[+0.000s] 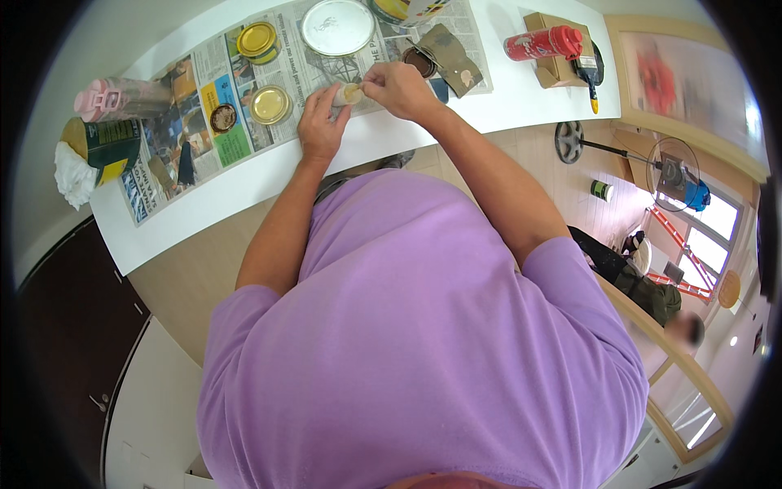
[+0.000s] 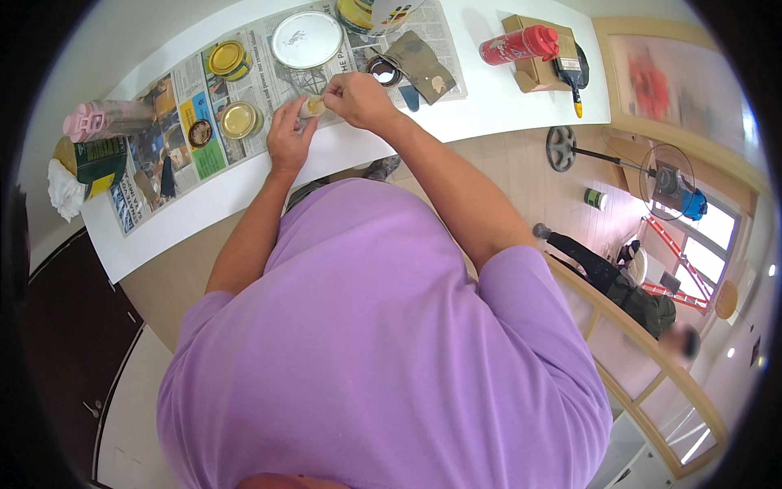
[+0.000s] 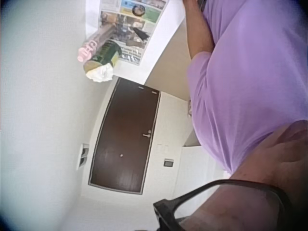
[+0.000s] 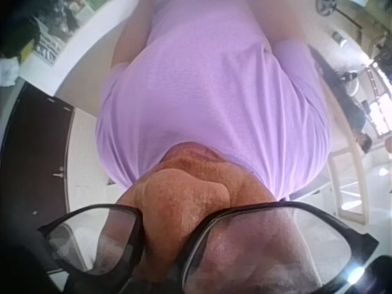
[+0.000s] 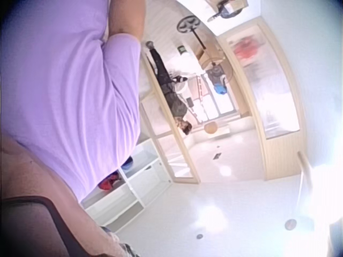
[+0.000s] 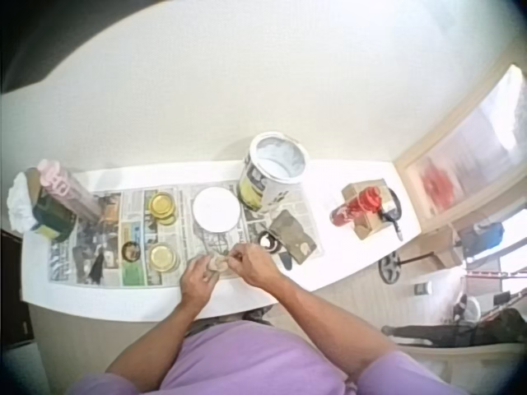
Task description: The person applies paint to the wooden frame of a door with frosted glass panels using a small brush. They dip the brush into a paint container and carefully paint the edges of the door frame.
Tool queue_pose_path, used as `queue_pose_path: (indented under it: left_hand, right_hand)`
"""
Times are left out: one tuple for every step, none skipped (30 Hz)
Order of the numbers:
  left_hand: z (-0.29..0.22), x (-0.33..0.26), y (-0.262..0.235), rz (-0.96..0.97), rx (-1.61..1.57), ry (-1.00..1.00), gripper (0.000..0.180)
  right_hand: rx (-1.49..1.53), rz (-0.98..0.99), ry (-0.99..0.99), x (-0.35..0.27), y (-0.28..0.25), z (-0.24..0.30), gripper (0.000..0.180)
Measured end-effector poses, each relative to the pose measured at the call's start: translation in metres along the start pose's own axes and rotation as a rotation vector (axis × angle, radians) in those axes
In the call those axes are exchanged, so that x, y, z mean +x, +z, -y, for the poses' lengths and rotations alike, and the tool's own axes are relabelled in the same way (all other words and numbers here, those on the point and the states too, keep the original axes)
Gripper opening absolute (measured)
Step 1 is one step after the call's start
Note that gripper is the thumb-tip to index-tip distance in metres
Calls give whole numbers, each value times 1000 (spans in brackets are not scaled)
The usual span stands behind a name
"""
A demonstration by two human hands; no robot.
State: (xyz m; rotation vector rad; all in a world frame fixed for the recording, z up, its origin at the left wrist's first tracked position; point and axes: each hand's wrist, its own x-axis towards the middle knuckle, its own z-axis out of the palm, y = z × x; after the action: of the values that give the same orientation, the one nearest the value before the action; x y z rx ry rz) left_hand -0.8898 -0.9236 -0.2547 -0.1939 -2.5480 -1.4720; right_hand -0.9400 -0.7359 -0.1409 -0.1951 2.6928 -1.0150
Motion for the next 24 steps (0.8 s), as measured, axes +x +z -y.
queue_pose_path:
  left_hand:
    - [0, 0, 0, -10, -12, 11, 54]
    - [1, 0, 1, -17, -25, 24, 54]
    - [1, 0, 2, -23, -39, 36, 54]
    - [3, -1, 1, -20, -34, 35, 54]
    - [3, -1, 0, -17, -32, 34, 54]
    - [2, -1, 0, -14, -30, 32, 55]
    - [2, -1, 1, -10, -31, 35, 55]
    - [3, -1, 1, -7, -29, 38, 55]
    - [4, -1, 1, -4, -28, 41, 55]
    - [6, -2, 1, -1, -25, 51, 56]
    - [5, -3, 1, -1, -24, 57, 56]
    - [4, -3, 1, -1, -23, 63, 56]
    - [4, -4, 1, -3, -23, 67, 56]
    - [4, -3, 0, -4, -21, 73, 56]
    - [3, -2, -1, -4, -20, 80, 56]
    - [2, -2, -1, -4, -26, 78, 56]
    - [2, -2, -1, -7, -33, 74, 56]
    - [2, -2, -1, -11, -39, 70, 56]
    - [2, -2, -1, -9, -44, 64, 55]
    - [1, -2, -1, -4, -49, 61, 55]
    - [0, -2, -2, 0, -54, 57, 55]
    - [0, -2, -3, 1, -55, 59, 55]
    - [0, -2, -5, 1, -57, 59, 55]
    - [-1, -3, -6, 0, -59, 58, 55]
  right_hand:
    - [-30, -12, -14, -1, 2, -1, 21]
    - [-59, -26, -25, -3, 3, 1, 20]
    - [-112, -16, -60, -4, 6, 3, 20]
    - [-165, -6, -95, -5, 10, 7, 20]
    - [-220, 5, -130, -5, 13, 9, 19]
    - [-300, 1, -193, -4, 17, 6, 18]
    - [-325, 21, -194, -3, 18, 4, 18]
    - [-348, 41, -197, -2, 20, 3, 18]
    - [-372, 61, -200, -1, 21, 1, 18]
    - [-285, 62, -177, 0, 22, 0, 18]
    - [-201, 66, -154, 0, 22, -2, 18]
    - [-118, 71, -131, -1, 22, -3, 18]
    - [-151, 72, -139, -2, 21, -5, 19]
    - [-182, 69, -146, -3, 21, -6, 19]
    - [-213, 66, -152, -4, 20, -7, 20]
    - [-163, 44, -123, -4, 19, -8, 20]
    - [-115, 25, -95, -3, 17, -7, 21]
    - [-68, 5, -68, -2, 14, -6, 21]
    - [-42, 32, -58, -2, 10, -5, 22]
    - [-15, 57, -45, -2, 6, -5, 22]
    - [12, 81, -33, -2, 3, -5, 23]
    - [45, 80, -6, -2, 2, -3, 23]
    - [75, 81, 22, -3, 1, -1, 23]
    - [105, 83, 50, -4, 0, 1, 23]
